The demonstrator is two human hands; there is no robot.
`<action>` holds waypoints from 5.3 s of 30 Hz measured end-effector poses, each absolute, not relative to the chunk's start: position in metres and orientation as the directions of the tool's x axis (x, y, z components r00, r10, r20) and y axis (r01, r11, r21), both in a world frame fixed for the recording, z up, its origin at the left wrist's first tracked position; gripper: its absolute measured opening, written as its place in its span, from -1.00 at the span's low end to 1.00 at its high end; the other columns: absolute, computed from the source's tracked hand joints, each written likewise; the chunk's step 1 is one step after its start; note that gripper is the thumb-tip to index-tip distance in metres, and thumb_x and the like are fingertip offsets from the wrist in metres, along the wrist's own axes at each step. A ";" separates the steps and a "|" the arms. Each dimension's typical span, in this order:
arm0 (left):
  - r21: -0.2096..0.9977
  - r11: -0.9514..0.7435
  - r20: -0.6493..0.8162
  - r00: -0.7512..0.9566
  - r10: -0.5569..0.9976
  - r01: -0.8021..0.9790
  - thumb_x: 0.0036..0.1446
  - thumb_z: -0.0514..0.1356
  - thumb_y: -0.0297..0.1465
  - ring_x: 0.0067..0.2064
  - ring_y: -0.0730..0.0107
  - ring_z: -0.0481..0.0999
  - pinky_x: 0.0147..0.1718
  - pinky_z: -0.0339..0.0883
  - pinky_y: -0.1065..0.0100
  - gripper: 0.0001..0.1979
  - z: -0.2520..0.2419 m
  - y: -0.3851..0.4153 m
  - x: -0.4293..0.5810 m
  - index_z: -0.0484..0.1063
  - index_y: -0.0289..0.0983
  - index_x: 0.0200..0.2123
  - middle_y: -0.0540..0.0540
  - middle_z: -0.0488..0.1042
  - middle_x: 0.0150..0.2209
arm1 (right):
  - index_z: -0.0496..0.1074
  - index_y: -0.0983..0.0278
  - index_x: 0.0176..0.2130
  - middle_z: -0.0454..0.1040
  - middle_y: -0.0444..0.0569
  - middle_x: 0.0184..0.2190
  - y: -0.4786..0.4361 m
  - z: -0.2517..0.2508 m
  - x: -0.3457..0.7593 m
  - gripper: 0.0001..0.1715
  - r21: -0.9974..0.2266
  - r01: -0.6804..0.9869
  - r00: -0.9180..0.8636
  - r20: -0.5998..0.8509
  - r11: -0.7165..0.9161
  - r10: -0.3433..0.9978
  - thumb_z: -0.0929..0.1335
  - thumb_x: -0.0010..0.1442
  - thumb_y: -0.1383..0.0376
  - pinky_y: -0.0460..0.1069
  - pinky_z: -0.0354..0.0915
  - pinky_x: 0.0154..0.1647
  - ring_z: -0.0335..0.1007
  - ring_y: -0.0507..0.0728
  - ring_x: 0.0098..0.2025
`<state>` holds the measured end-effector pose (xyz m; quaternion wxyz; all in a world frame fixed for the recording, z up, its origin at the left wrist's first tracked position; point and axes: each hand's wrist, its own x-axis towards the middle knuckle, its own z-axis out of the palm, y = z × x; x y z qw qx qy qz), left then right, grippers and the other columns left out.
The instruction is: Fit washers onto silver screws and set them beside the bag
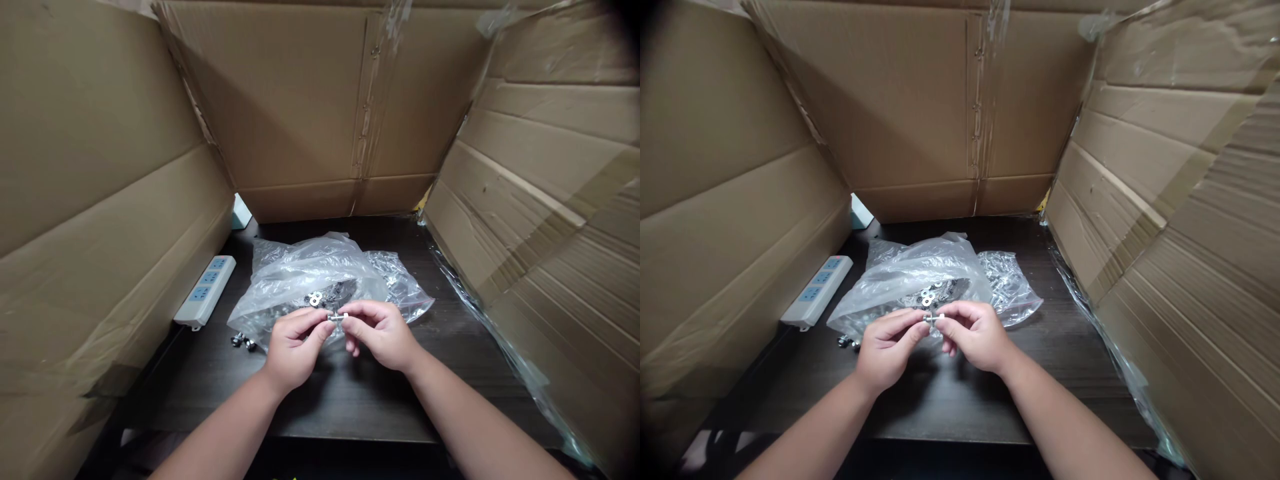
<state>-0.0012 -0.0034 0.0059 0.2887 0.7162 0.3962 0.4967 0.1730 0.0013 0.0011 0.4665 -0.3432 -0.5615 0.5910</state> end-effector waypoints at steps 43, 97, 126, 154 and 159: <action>0.795 -0.560 0.552 0.104 0.827 0.232 0.03 0.28 -0.51 -0.30 0.35 0.58 -0.31 0.47 0.42 -0.81 -0.001 -0.002 0.001 0.59 -0.22 -0.25 -0.08 0.61 -0.33 | 0.48 0.31 -0.21 0.49 -0.09 -0.51 0.003 0.002 0.175 -0.80 -0.963 -0.258 -0.323 0.164 0.080 0.932 0.42 0.12 0.27 -0.02 0.46 -0.46 0.48 0.05 -0.52; 0.753 -0.594 0.574 0.159 0.803 0.281 0.09 0.24 -0.48 -0.36 0.33 0.57 -0.37 0.44 0.39 -0.87 0.001 -0.003 0.002 0.59 -0.23 -0.29 -0.09 0.60 -0.38 | 0.54 0.26 -0.21 0.45 -0.05 -0.35 0.002 0.009 0.178 -0.80 -0.970 -0.121 -0.333 0.238 0.209 0.912 0.39 0.16 0.24 -0.01 0.44 -0.38 0.47 0.05 -0.46; 0.775 -0.548 0.549 0.094 0.831 0.316 0.07 0.25 -0.47 -0.34 0.34 0.58 -0.35 0.45 0.41 -0.90 -0.002 -0.003 0.003 0.58 -0.26 -0.33 -0.09 0.60 -0.36 | 0.46 0.27 -0.21 0.42 -0.06 -0.32 0.004 0.004 0.177 -0.71 -0.975 -0.168 -0.304 0.188 0.142 0.934 0.45 0.06 0.19 -0.04 0.44 -0.42 0.44 0.01 -0.49; 0.925 -0.358 0.357 0.030 0.933 0.129 0.04 0.26 -0.44 -0.68 0.60 0.36 -0.66 0.29 0.50 -0.92 -0.005 -0.006 0.007 0.56 -0.31 -0.37 -0.01 0.46 -0.49 | 0.39 0.32 -0.44 0.24 -0.21 -0.73 0.007 0.003 0.183 -0.57 -0.993 -0.096 -0.142 0.083 0.069 0.986 0.27 0.23 0.03 -0.15 0.14 -0.76 0.23 -0.03 -0.74; 0.966 -0.257 0.257 0.039 0.966 0.013 0.03 0.27 -0.39 -0.67 0.58 0.37 -0.69 0.27 0.49 -0.88 -0.006 -0.006 0.007 0.56 -0.32 -0.37 -0.06 0.48 -0.43 | 0.44 0.29 -0.18 0.38 -0.18 -0.60 0.003 0.007 0.182 -0.68 -0.986 -0.082 -0.304 0.166 0.148 0.938 0.42 0.09 0.16 -0.12 0.25 -0.66 0.29 -0.02 -0.67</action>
